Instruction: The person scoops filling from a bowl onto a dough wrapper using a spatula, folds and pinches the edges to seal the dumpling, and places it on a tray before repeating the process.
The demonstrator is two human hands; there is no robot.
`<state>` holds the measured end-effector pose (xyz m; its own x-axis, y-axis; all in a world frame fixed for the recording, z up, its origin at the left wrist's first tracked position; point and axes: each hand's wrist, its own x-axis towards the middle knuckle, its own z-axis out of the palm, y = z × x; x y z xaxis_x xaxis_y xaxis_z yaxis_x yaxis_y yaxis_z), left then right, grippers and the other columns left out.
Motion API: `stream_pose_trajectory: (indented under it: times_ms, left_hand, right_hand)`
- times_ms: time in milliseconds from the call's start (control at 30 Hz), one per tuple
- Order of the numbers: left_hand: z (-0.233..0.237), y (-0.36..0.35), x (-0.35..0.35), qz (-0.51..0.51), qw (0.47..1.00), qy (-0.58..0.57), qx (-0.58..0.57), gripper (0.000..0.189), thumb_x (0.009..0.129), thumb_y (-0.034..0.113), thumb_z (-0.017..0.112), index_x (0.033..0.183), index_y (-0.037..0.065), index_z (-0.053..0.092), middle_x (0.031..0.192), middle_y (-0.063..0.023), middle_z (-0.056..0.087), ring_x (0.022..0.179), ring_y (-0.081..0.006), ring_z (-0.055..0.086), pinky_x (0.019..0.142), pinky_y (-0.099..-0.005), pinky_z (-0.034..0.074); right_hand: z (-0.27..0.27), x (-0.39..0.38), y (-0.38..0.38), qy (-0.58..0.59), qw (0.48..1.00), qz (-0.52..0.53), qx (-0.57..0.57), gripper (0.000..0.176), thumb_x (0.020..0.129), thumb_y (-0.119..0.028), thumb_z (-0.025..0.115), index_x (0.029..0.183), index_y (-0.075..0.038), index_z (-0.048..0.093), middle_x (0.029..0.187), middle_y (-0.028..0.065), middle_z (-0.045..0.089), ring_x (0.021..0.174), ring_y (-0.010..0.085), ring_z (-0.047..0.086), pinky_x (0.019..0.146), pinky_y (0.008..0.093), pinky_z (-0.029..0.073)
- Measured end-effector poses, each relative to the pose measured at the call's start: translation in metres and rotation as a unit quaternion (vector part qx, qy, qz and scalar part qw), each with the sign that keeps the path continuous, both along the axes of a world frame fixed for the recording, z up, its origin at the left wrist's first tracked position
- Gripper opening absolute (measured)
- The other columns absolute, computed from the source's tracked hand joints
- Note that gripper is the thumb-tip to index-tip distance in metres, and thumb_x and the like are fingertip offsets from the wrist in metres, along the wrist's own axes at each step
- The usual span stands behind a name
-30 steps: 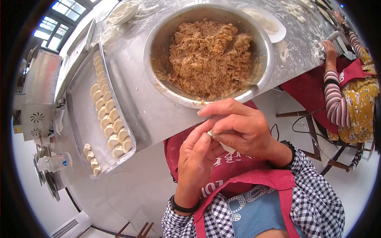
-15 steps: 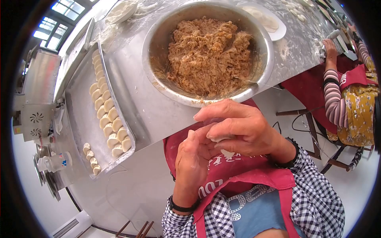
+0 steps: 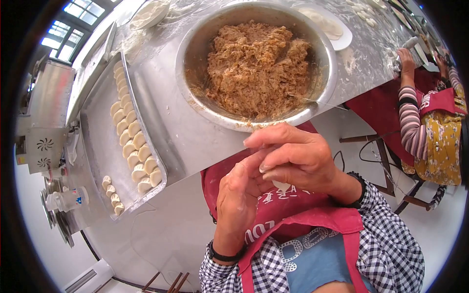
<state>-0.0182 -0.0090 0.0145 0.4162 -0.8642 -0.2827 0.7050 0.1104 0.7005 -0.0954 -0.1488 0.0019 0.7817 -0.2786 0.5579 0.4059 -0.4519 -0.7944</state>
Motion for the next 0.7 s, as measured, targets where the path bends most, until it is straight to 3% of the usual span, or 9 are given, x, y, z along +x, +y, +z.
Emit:
stream_pose_trajectory:
  times_ms: [167,300,400,500,567,700]
  left_hand:
    - [0.003,0.001,0.001,-0.027,0.999,-0.044,-0.009,0.054,0.096,0.036,0.029,0.124,-0.009,0.040,0.121,-0.0196,0.049,0.109,-0.0275,0.052,0.091,-0.0395,0.043]
    - [0.011,0.000,-0.002,-0.019,0.998,-0.051,0.021,0.054,0.095,0.038,0.030,0.123,-0.007,0.042,0.124,-0.0192,0.048,0.112,-0.0272,0.050,0.093,-0.0414,0.041]
    - [0.011,-0.001,-0.003,-0.015,0.999,-0.044,0.013,0.054,0.096,0.038,0.031,0.123,-0.008,0.042,0.123,-0.0197,0.048,0.111,-0.0273,0.051,0.093,-0.0419,0.041]
    - [0.007,0.002,-0.001,-0.030,0.998,-0.045,0.007,0.055,0.096,0.037,0.030,0.124,-0.008,0.041,0.123,-0.0196,0.049,0.110,-0.0271,0.051,0.092,-0.0416,0.042]
    - [0.008,0.003,0.000,-0.040,0.997,-0.059,-0.002,0.055,0.096,0.037,0.029,0.124,-0.009,0.040,0.123,-0.0200,0.049,0.110,-0.0275,0.051,0.092,-0.0412,0.042]
    - [0.016,-0.001,-0.004,-0.044,0.995,-0.084,0.011,0.057,0.096,0.038,0.027,0.126,-0.010,0.038,0.122,-0.0211,0.048,0.110,-0.0291,0.051,0.093,-0.0408,0.042]
  right_hand:
    - [0.004,0.000,0.008,0.012,0.996,0.005,0.093,0.015,0.069,-0.006,0.072,0.076,-0.001,0.060,0.102,0.0158,0.061,0.092,0.0278,0.060,0.078,0.0359,0.048]
    - [-0.004,0.000,-0.001,-0.012,0.996,0.054,0.073,0.017,0.068,-0.007,0.073,0.077,0.000,0.060,0.102,0.0157,0.061,0.092,0.0279,0.060,0.079,0.0356,0.049]
    - [-0.004,0.000,-0.002,-0.037,0.998,0.039,0.028,0.017,0.067,-0.007,0.073,0.078,-0.001,0.061,0.102,0.0156,0.060,0.093,0.0277,0.059,0.078,0.0353,0.049]
    - [0.002,0.000,0.003,-0.029,0.999,-0.001,0.025,0.012,0.067,0.000,0.070,0.075,-0.003,0.061,0.103,0.0121,0.061,0.090,0.0217,0.060,0.074,0.0302,0.049]
    - [0.009,0.002,0.009,-0.013,0.993,-0.014,0.114,0.013,0.066,0.000,0.070,0.075,-0.004,0.061,0.102,0.0116,0.061,0.092,0.0226,0.060,0.078,0.0324,0.048]
    - [-0.001,-0.005,0.000,0.001,0.995,0.042,0.087,0.018,0.067,-0.007,0.073,0.080,-0.001,0.061,0.106,0.0177,0.059,0.096,0.0288,0.058,0.080,0.0372,0.048]
